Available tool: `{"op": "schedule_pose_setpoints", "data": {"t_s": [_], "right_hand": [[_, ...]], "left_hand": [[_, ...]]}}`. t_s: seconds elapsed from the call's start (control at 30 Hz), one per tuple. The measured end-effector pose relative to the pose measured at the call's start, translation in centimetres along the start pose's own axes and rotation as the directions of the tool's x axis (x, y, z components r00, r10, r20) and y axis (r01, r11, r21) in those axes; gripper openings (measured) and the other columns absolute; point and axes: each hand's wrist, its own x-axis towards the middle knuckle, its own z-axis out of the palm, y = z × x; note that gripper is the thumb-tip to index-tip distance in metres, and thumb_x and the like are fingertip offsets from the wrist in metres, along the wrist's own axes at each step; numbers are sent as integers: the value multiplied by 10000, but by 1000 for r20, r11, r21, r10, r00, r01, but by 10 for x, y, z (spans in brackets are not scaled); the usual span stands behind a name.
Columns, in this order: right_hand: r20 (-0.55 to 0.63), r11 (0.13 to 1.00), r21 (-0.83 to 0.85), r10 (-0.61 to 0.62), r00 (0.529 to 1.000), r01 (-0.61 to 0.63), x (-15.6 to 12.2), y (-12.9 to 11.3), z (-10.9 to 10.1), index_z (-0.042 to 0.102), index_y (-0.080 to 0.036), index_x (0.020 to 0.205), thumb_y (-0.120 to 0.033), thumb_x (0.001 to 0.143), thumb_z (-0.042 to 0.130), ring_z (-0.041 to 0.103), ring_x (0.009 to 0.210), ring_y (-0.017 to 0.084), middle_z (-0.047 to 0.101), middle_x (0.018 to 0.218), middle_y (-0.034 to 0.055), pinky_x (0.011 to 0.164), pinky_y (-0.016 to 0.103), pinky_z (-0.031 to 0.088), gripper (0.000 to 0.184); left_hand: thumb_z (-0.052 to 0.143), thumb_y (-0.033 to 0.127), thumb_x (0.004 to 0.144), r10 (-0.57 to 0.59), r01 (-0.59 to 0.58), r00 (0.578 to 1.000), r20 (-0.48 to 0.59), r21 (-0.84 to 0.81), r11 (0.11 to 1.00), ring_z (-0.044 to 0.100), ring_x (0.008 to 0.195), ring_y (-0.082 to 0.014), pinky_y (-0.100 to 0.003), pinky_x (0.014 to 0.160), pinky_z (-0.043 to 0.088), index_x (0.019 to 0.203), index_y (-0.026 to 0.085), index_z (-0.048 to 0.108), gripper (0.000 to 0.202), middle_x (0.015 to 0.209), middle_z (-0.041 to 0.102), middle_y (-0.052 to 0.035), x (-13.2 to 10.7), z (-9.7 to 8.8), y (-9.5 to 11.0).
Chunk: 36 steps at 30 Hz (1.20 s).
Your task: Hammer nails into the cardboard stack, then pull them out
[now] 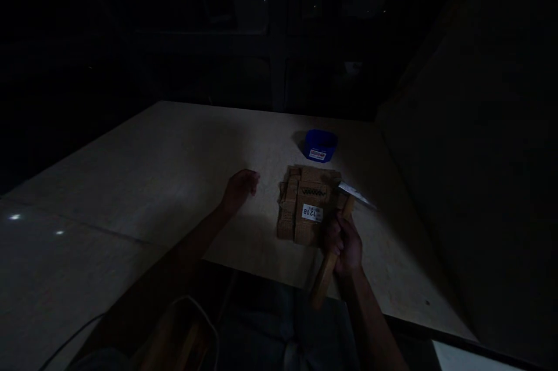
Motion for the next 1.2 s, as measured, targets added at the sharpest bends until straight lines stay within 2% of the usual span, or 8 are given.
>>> {"op": "schedule_pose_setpoints", "data": {"t_s": [0.17, 0.3, 0.43, 0.53, 0.7, 0.83, 0.97, 1.2], "right_hand": [[-83, 997, -67, -43, 996, 37, -2, 3, 10, 478, -222, 839, -294, 810, 739, 243, 294, 12, 455, 565, -120, 233, 114, 265, 272], [-168, 996, -87, -30, 985, 16, -2, 6, 14, 507, -221, 880, -325, 791, 760, 240, 289, 19, 481, 543, -118, 222, 124, 267, 288], [-223, 996, -84, -10, 975, -9, -1, 7, 14, 511, -218, 895, -348, 738, 805, 232, 291, 16, 505, 545, -114, 215, 120, 250, 358], [-241, 997, -78, 3, 970, -22, 0, 8, 15, 513, -212, 898, -370, 749, 800, 237, 286, 17, 506, 544, -110, 212, 124, 246, 360], [-260, 994, -112, -11, 966, -18, -1, 8, 17, 521, -213, 915, -397, 762, 786, 238, 271, 17, 511, 532, -109, 211, 125, 238, 358], [-292, 991, -130, -3, 956, -36, -1, 7, 17, 523, -214, 909, -397, 745, 801, 235, 272, 19, 503, 515, -112, 211, 124, 244, 371], [-313, 990, -130, 7, 950, -50, -1, 7, 17, 527, -212, 916, -377, 747, 802, 247, 269, 20, 511, 523, -111, 209, 123, 245, 362], [-302, 991, -122, 16, 953, -55, 0, 6, 19, 529, -210, 916, -374, 738, 805, 234, 273, 19, 496, 512, -113, 210, 121, 238, 368]], "left_hand": [[749, 534, 709, -46, 77, 969, 241, -120, 990, 617, 551, -142, -254, 501, 478, 851, 151, 680, 414, 711, 709, -50, 3, 66, 10], [759, 525, 719, -42, 86, 934, 354, -110, 990, 690, 668, -181, -287, 598, 551, 905, 162, 733, 409, 874, 759, -71, 6, 90, 1], [666, 465, 846, 163, -180, 889, 429, 1, 984, 710, 879, -214, -345, 813, 571, 911, 206, 767, 285, 952, 763, -60, 13, 91, -7], [610, 385, 904, 290, -364, 833, 470, 71, 929, 697, 948, -205, -332, 866, 554, 920, 228, 775, 228, 965, 754, -55, 18, 88, -12], [549, 343, 951, 284, -417, 791, 542, 137, 899, 711, 953, -208, -327, 863, 566, 1049, 218, 751, 258, 1045, 761, -54, 20, 86, -17], [543, 350, 961, 340, -494, 761, 553, 154, 856, 698, 1002, -202, -337, 904, 561, 1121, 218, 729, 279, 1108, 742, -61, 18, 86, -18], [523, 304, 974, 401, -556, 714, 574, 117, 823, 694, 966, -182, -305, 827, 578, 1198, 220, 699, 297, 1106, 722, -73, 18, 85, -21], [550, 279, 963, 453, -559, 734, 506, 72, 826, 691, 951, -174, -283, 810, 578, 1155, 207, 722, 268, 1071, 719, -79, 17, 87, -27]]}}
